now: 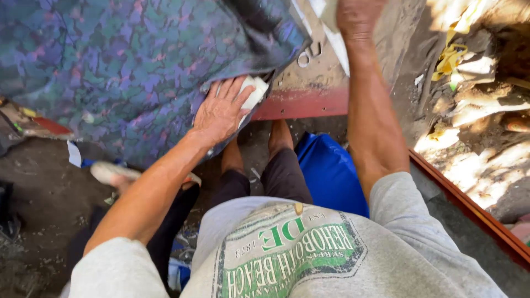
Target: Fitting and trimming foam padding onto a chair frame using scissors and adhesive
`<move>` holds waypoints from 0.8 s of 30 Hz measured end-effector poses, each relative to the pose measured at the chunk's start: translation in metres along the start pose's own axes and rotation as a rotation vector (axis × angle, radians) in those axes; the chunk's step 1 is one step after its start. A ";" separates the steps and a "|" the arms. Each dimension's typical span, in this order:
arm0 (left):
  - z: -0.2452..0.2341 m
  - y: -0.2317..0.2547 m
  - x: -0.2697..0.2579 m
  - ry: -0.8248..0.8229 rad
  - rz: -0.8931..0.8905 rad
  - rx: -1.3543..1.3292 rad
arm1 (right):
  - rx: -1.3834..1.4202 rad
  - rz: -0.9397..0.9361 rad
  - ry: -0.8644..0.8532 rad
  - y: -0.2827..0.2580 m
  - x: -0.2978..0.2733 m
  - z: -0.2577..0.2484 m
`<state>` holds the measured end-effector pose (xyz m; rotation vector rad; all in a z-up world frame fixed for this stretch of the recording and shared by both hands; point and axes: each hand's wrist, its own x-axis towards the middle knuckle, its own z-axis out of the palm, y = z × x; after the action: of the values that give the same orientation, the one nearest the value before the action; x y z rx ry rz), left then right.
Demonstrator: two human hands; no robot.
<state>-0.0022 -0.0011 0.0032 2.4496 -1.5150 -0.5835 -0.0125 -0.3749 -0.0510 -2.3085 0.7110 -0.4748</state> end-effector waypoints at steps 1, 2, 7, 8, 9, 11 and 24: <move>-0.006 0.001 -0.001 -0.011 -0.003 -0.025 | -0.006 -0.011 -0.046 -0.010 -0.009 -0.025; -0.013 0.001 -0.002 -0.023 -0.007 -0.050 | -0.011 -0.022 -0.093 -0.021 -0.017 -0.050; -0.019 0.002 0.001 0.000 -0.038 -0.216 | 0.013 -0.008 -0.359 -0.120 -0.065 -0.102; -0.017 0.001 0.003 0.022 -0.046 -0.259 | 0.045 0.046 -0.543 -0.132 -0.082 -0.111; -0.011 -0.002 0.003 0.022 -0.045 -0.263 | 0.042 0.047 -0.545 -0.146 -0.096 -0.111; 0.002 -0.006 0.004 0.202 -0.024 -0.437 | -0.048 0.281 -0.726 -0.172 -0.124 -0.113; 0.042 -0.011 0.018 0.210 -0.193 -0.726 | -0.474 0.158 -0.998 -0.193 -0.157 -0.074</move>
<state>-0.0048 -0.0108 -0.0428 2.0035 -0.7921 -0.7238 -0.1041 -0.1952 0.1124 -2.4550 0.4971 0.9662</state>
